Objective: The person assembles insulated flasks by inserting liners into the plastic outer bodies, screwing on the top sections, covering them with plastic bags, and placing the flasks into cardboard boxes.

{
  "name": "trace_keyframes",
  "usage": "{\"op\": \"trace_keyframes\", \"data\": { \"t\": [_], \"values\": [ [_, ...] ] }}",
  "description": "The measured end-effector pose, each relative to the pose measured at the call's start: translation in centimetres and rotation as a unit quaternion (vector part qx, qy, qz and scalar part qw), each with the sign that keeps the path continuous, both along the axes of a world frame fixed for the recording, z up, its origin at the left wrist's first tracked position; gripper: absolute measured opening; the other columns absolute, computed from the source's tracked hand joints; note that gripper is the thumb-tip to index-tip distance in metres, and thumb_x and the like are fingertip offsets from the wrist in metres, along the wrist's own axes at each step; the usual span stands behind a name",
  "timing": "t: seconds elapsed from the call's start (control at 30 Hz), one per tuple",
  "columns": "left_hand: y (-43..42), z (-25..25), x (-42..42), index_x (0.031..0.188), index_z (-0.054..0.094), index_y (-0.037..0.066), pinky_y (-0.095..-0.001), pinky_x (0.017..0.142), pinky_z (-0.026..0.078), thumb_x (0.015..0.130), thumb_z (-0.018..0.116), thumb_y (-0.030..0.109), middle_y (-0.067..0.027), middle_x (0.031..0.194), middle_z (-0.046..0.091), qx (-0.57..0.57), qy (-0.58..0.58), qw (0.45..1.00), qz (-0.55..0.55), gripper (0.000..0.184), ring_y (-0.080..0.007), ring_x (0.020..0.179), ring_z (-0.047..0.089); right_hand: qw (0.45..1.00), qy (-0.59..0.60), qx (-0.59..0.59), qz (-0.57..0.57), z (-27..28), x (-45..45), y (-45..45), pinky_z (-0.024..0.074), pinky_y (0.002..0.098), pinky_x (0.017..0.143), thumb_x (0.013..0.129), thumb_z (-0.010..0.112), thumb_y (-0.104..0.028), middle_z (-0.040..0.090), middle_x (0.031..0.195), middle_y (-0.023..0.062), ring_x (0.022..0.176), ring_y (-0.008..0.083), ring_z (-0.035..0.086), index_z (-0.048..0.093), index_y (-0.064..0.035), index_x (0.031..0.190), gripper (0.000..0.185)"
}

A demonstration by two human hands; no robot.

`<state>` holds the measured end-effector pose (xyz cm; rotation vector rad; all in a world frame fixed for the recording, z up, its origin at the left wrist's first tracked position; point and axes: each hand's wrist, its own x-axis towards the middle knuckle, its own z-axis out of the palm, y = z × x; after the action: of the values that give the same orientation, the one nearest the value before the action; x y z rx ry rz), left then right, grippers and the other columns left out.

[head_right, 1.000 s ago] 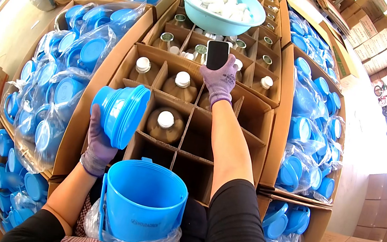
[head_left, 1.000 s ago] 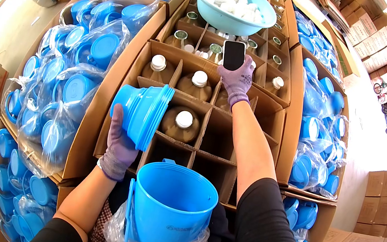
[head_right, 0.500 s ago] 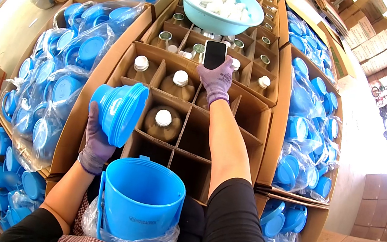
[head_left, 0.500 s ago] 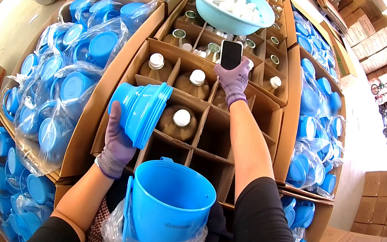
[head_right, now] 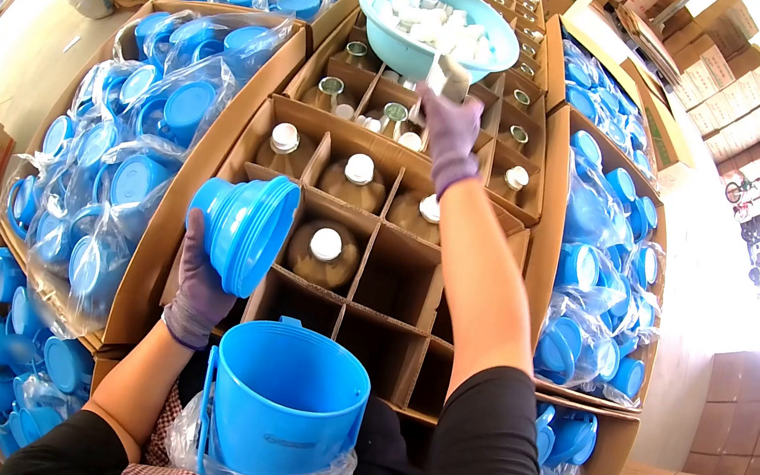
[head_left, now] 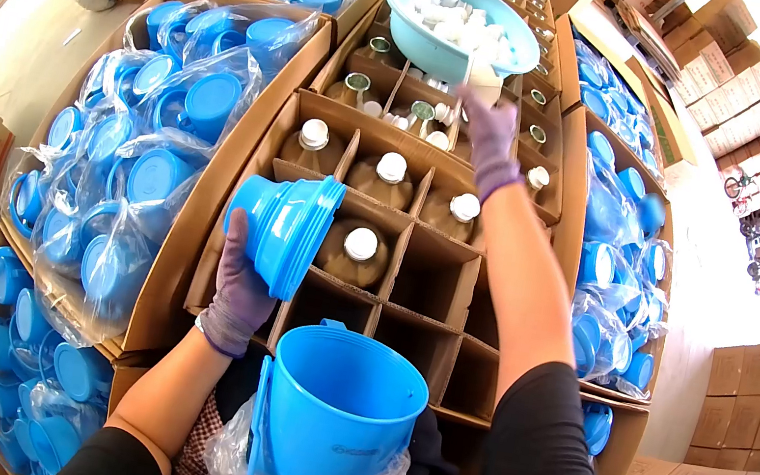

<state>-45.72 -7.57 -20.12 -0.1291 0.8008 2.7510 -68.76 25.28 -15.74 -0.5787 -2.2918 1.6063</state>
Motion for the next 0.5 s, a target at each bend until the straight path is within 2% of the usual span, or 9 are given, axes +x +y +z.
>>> {"op": "trace_keyframes", "data": {
  "t": [0.07, 0.1, 0.17, 0.23, 0.27, 0.33, 0.4, 0.47, 0.5],
  "values": [
    [0.2, 0.1, 0.1, 0.15, 0.044, 0.005, -0.0385, 0.104, 0.054, 0.095, 0.063, 0.062, -0.0133, 0.141, 0.06, 0.029, -0.007, 0.999, -0.014, 0.081, -0.0254, 0.123, 0.064, 0.99, 0.012, -0.134, 0.044, 5.8, -2.2, 0.5, 0.0567, 0.0399, 0.093, 0.079, 0.087, -0.046, 0.054, 0.135, 0.0276, 0.111, 0.0359, 0.063, 0.046, 0.0109, 0.138, 0.091],
    [0.3, 0.1, 0.3, 0.15, 0.044, 0.005, -0.0384, 0.104, 0.054, 0.095, 0.063, 0.062, -0.0132, 0.141, 0.06, 0.043, -0.014, 0.999, -0.022, 0.081, -0.0252, 0.124, 0.063, 0.978, 0.019, -0.208, 0.013, 9.1, -2.5, 0.0, 0.0572, 0.042, 0.094, 0.081, 0.085, -0.045, 0.049, 0.142, 0.0286, 0.117, 0.039, 0.06, 0.045, 0.0098, 0.14, 0.09],
    [0.1, 0.0, 0.3, 0.151, 0.044, 0.005, -0.0382, 0.106, 0.053, 0.095, 0.064, 0.061, -0.0134, 0.144, 0.059, 0.085, -0.011, 0.996, -0.04, 0.082, -0.0256, 0.126, 0.062, 0.987, 0.005, -0.163, -0.002, 12.1, -4.5, 0.4, 0.0558, 0.0495, 0.098, 0.084, 0.083, -0.046, 0.042, 0.151, 0.0235, 0.13, 0.0428, 0.051, 0.044, 0.0036, 0.147, 0.089],
    [-0.1, 0.4, 0.7, 0.151, 0.043, 0.005, -0.0388, 0.107, 0.052, 0.094, 0.065, 0.061, -0.014, 0.145, 0.058, 0.091, -0.016, 0.995, -0.027, 0.083, -0.0266, 0.128, 0.061, 0.996, 0.031, -0.084, 0.031, 12.6, -4.4, 0.6, 0.0529, 0.0498, 0.101, 0.086, 0.08, -0.052, 0.045, 0.152, 0.0171, 0.139, 0.0434, 0.043, 0.045, -0.0031, 0.15, 0.087],
    [-0.8, 0.4, 0.8, 0.152, 0.042, 0.005, -0.0406, 0.11, 0.051, 0.095, 0.064, 0.06, -0.0153, 0.146, 0.056, 0.117, -0.028, 0.991, -0.059, 0.083, -0.0276, 0.131, 0.059, 0.989, 0.076, -0.055, 0.117, 11.6, -3.4, 0.7, 0.0516, 0.0454, 0.105, 0.081, 0.084, -0.052, 0.05, 0.148, 0.0235, 0.132, 0.0332, 0.054, 0.034, 0.0087, 0.151, 0.105],
    [-0.8, 1.5, 1.0, 0.152, 0.043, 0.006, -0.0457, 0.111, 0.049, 0.094, 0.064, 0.064, -0.0161, 0.146, 0.056, 0.082, -0.009, 0.995, -0.052, 0.084, -0.0316, 0.13, 0.059, 0.976, 0.101, -0.053, 0.188, 11.5, 3.9, -3.8, 0.0529, 0.041, 0.099, 0.087, 0.079, -0.047, 0.057, 0.142, 0.0198, 0.122, 0.0285, 0.059, 0.047, 0.0041, 0.144, 0.083],
    [-1.0, 2.5, 1.0, 0.153, 0.041, 0.007, -0.0465, 0.112, 0.048, 0.095, 0.061, 0.064, -0.0178, 0.148, 0.055, 0.075, 0.01, 0.993, -0.093, 0.084, -0.0323, 0.132, 0.058, 0.929, 0.096, -0.034, 0.356, 10.5, 11.8, -5.9, 0.0514, 0.0314, 0.088, 0.092, 0.07, -0.047, 0.065, 0.128, 0.0124, 0.108, 0.0196, 0.061, 0.06, -0.0027, 0.139, 0.066],
    [-1.2, 3.9, 1.6, 0.157, 0.037, 0.008, -0.049, 0.115, 0.046, 0.096, 0.058, 0.066, -0.0202, 0.151, 0.051, 0.05, 0.018, 0.99, -0.127, 0.087, -0.0348, 0.136, 0.054, 0.924, 0.098, -0.031, 0.368, 8.8, 18.5, -8.0, 0.0504, 0.0305, 0.094, 0.098, 0.066, -0.038, 0.065, 0.123, 0.0073, 0.109, 0.014, 0.06, 0.061, -0.0002, 0.134, 0.052],
    [-1.1, 4.2, 2.0, 0.156, 0.037, 0.006, -0.0477, 0.113, 0.047, 0.096, 0.057, 0.066, -0.0204, 0.15, 0.052, 0.051, 0.024, 0.988, -0.141, 0.087, -0.034, 0.134, 0.056, 0.921, 0.099, -0.056, 0.372, 8.1, 21.6, -8.3, 0.0503, 0.0328, 0.1, 0.105, 0.055, -0.04, 0.063, 0.133, 0.0077, 0.119, 0.0171, 0.061, 0.06, -0.0016, 0.136, 0.05]
  ]
}}
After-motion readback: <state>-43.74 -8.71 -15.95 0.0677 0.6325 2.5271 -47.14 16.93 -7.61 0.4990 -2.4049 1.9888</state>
